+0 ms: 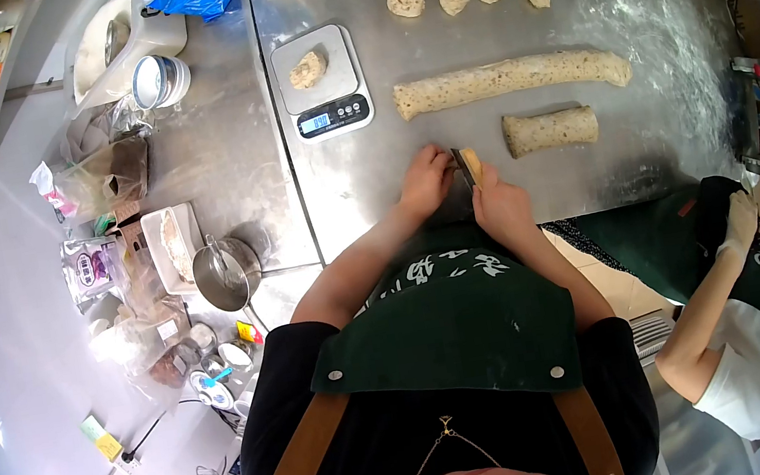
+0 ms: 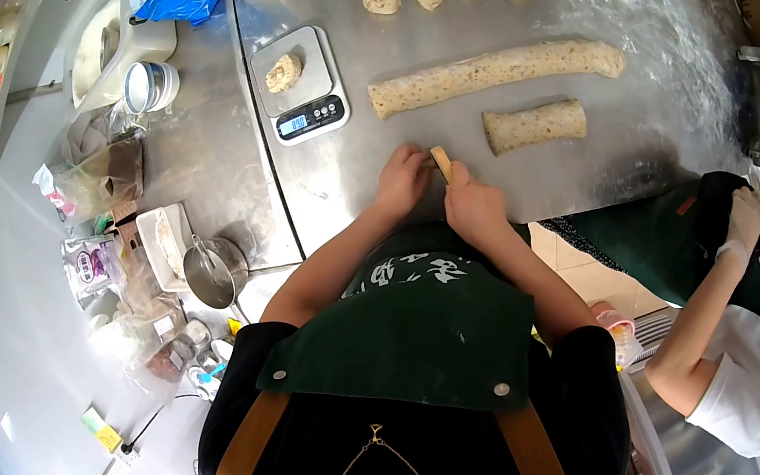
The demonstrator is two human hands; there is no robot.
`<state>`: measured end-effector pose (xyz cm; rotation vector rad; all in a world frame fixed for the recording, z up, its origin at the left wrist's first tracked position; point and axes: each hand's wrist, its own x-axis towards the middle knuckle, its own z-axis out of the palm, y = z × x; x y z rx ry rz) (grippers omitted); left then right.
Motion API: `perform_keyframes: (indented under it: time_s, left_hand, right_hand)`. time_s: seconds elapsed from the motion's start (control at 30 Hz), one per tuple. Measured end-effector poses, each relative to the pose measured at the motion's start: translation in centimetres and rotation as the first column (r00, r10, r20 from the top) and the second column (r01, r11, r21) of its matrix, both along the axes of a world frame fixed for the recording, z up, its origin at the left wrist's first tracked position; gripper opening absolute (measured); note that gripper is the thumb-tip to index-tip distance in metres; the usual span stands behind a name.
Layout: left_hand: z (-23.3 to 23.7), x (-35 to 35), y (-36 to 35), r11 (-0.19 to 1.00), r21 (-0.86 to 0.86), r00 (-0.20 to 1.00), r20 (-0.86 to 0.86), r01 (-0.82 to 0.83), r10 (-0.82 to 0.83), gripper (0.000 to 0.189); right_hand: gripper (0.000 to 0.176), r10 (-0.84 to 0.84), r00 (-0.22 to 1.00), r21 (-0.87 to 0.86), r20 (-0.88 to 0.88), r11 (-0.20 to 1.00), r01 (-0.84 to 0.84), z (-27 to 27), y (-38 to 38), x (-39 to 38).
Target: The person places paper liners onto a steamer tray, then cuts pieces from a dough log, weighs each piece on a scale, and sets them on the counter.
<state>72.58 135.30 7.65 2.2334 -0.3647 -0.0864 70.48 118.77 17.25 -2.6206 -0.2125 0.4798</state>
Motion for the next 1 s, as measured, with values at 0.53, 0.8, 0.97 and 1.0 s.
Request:
perform_keyframes:
  time_s: [0.53,0.8,0.97,1.0]
  left_hand:
    - [1.2,-1.3,2.1,0.996,0.052,0.994,0.081,-0.073,0.069,0.019]
    - [4.0,0.0,0.9,0.965,0.261,0.961,0.266,-0.001,-0.071,0.025]
    - [2.0,0.4,-1.3,0.945,0.292,0.97,0.146,0.146,-0.195,0.023]
    - [1.8,0.5,-1.4,0.936,0.317,0.97,0.132,0.152,-0.202,0.022]
  right_hand:
    - [0.043,-0.169,0.984,0.049,0.048,0.985,0.167,0.6,-1.1,1.4]
    - [0.04,-0.099,0.977,-0.078,0.191,0.99,0.116,-1.8,-3.2,0.4]
    - [0.038,-0.093,0.974,-0.097,0.205,0.989,0.115,-1.7,-2.8,0.3]
    - [0.038,-0.094,0.975,-0.099,0.201,0.988,0.116,-1.7,-2.8,0.4]
